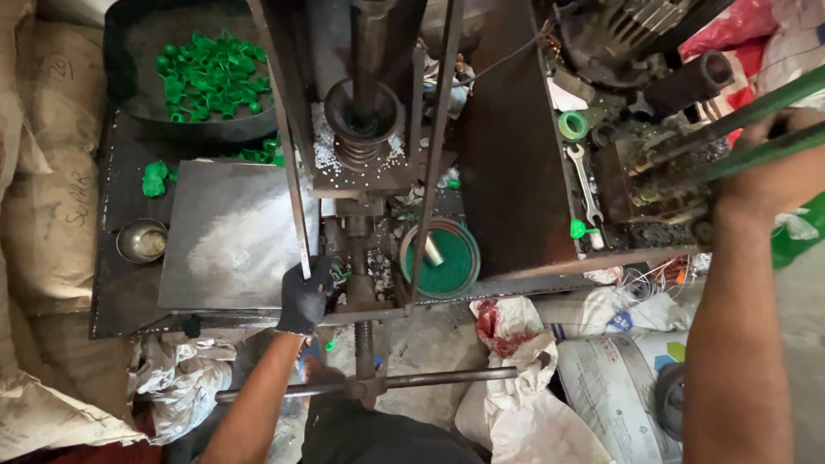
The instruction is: The person operates a manual press machine to shape green plastic pieces. They place a green piece into the press, pull a lever to activate the press, and then remove the shaped piece. This cycle is repeated multiple times throughout the clip.
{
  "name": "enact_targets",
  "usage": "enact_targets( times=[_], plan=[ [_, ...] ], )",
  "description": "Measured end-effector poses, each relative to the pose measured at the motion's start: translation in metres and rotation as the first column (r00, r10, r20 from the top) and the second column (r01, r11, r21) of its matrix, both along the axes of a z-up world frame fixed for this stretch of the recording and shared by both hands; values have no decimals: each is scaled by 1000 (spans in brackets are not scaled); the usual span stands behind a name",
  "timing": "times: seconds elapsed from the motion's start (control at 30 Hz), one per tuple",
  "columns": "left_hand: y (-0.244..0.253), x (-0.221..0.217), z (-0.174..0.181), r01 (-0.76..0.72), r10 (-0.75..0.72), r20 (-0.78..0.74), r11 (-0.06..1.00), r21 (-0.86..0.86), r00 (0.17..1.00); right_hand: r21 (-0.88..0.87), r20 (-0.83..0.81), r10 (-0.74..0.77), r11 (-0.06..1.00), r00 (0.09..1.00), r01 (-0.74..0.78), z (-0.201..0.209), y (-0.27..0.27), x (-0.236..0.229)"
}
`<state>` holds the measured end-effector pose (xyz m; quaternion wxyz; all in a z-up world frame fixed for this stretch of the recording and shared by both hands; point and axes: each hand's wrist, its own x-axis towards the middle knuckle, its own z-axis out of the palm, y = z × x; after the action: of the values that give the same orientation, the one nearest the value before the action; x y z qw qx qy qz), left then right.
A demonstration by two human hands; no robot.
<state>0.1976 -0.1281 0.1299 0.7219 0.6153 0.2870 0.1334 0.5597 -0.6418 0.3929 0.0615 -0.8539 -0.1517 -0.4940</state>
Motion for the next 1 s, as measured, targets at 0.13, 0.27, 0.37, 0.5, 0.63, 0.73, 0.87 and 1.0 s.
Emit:
enact_targets(
  times=[0.13,0.27,0.37,0.5,0.63,0.73,0.87,1.0],
  plan=[
    [1,1,1,-5,3,-14,996,-90,1000,113,-91,-29,993,995,39,-12,-11,13],
    [1,1,-2,-3,5,23,998,-70,1000,77,-92,-67,994,993,75,-17,-20,22],
    [2,1,-3,-3,6,39,997,-78,999,96,-94,-59,993,994,68,-23,-26,25],
    [1,0,-3,4,0,41,996,-91,999,351,-406,13,925,914,143,-40,-47,40],
    [0,2,-6,-6,16,57,986,-168,998,271,-268,43,962,963,32,-64,-79,71],
    [-1,1,-7,-15,20,42,992,-124,999,342,-281,192,936,940,-89,-78,-98,96],
    [-1,2,-3,-19,24,32,989,-149,999,577,-354,521,775,776,-258,-84,-108,120],
    [-1,1,0,-8,12,36,994,-107,999,293,-510,309,940,803,-175,-84,-115,116]
  ],
)
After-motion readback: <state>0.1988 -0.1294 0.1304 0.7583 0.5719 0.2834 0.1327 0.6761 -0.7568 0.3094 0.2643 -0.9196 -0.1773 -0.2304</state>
